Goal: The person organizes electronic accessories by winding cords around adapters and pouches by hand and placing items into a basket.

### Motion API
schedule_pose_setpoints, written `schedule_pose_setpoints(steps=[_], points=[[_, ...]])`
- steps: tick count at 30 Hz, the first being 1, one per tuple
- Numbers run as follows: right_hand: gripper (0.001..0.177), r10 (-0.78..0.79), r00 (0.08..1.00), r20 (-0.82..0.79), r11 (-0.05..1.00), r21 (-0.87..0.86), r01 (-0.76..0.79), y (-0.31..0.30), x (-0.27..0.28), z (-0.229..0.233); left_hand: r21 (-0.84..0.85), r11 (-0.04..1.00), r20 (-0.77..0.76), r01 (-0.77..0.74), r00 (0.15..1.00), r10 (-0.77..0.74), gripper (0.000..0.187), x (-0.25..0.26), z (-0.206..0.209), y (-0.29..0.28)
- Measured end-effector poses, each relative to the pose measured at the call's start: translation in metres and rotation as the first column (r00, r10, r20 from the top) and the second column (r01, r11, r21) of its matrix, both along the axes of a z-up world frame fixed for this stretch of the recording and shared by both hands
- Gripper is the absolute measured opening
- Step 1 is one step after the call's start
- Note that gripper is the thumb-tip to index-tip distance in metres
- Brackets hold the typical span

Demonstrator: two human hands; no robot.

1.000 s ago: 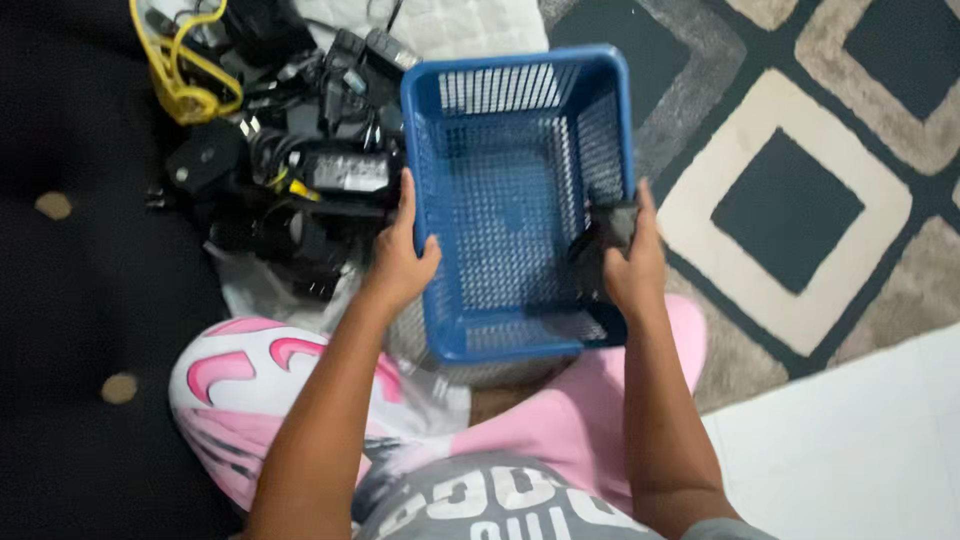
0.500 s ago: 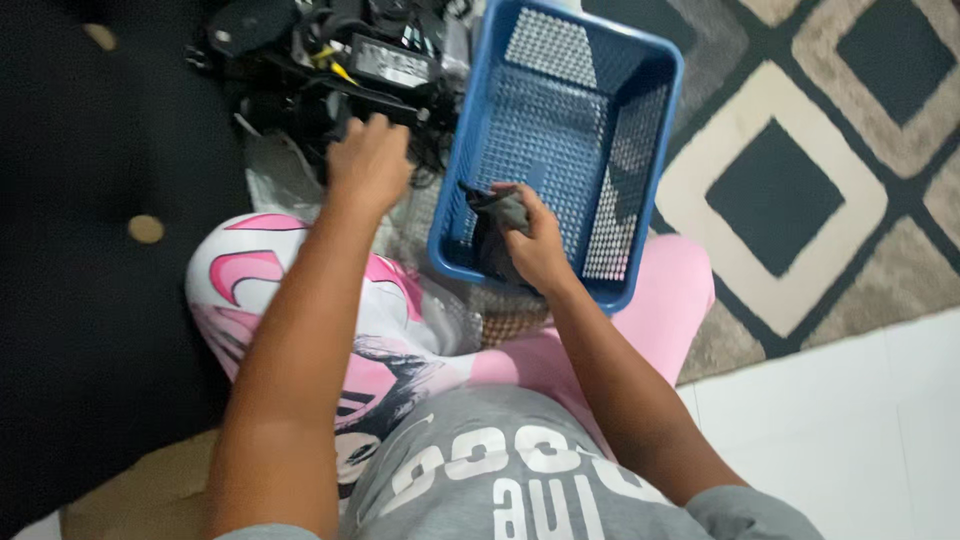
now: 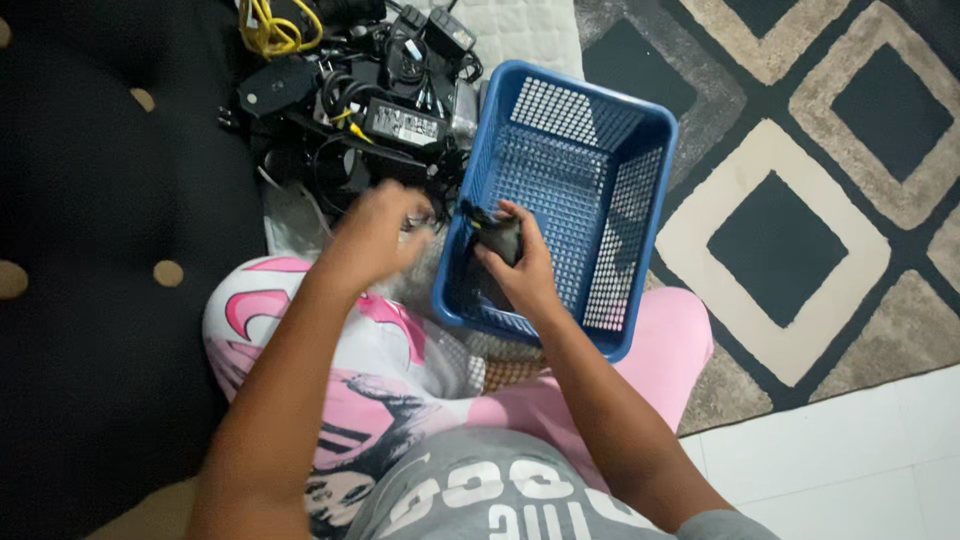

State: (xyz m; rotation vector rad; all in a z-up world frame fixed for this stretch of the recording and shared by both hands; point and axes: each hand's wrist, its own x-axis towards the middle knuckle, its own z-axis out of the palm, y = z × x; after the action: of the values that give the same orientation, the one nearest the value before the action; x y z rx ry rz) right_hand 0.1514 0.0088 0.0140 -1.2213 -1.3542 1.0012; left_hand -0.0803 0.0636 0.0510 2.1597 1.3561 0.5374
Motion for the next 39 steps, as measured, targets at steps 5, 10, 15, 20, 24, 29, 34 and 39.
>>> schedule_pose_setpoints(steps=[5, 10, 15, 20, 24, 29, 34, 39], points=[[0.069, -0.039, 0.896, 0.442, 0.963, 0.257, -0.084, 0.007, 0.042, 0.029, -0.607, 0.757, 0.158, 0.242, 0.970, -0.183, 0.029, -0.074, 0.034, -0.107], [0.022, 0.547, 0.804, 0.233, 0.837, -0.195, -0.512, 0.004, 0.113, 0.061, -0.777, 0.618, -0.129, -0.119, 0.991, 0.029, 0.029, -0.092, 0.054, -0.152], [0.019, 0.627, 0.766, 0.141, 0.573, -0.750, -0.330, -0.048, 0.175, 0.016, -0.768, 0.572, -0.266, -0.287, 0.956, 0.122, 0.029, -0.116, 0.075, -0.173], [0.016, 0.295, 0.886, 0.357, 0.672, -0.737, 0.073, -0.081, 0.180, -0.030, -0.757, 0.587, -0.286, -0.287, 0.953, 0.097, 0.030, -0.101, 0.073, -0.131], [0.014, 0.176, 0.893, 0.413, 0.711, -0.681, 0.175, -0.116, 0.167, -0.076, -0.744, 0.604, -0.293, -0.284, 0.952, 0.087, 0.030, -0.110, 0.078, -0.142], [0.011, 0.117, 0.890, 0.442, 0.732, -0.644, 0.224, -0.163, 0.177, -0.090, -0.736, 0.628, -0.285, -0.253, 0.957, 0.052, 0.030, -0.119, 0.089, -0.159], [0.008, 0.091, 0.858, 0.506, 0.744, -0.607, 0.279, -0.180, 0.206, -0.082, -0.721, 0.660, -0.237, -0.208, 0.970, 0.048, 0.031, -0.111, 0.101, -0.168], [0.006, 0.091, 0.822, 0.562, 0.746, -0.585, 0.318, -0.168, 0.212, -0.076, -0.703, 0.674, -0.250, -0.229, 0.966, 0.067, 0.031, -0.113, 0.122, -0.172]])
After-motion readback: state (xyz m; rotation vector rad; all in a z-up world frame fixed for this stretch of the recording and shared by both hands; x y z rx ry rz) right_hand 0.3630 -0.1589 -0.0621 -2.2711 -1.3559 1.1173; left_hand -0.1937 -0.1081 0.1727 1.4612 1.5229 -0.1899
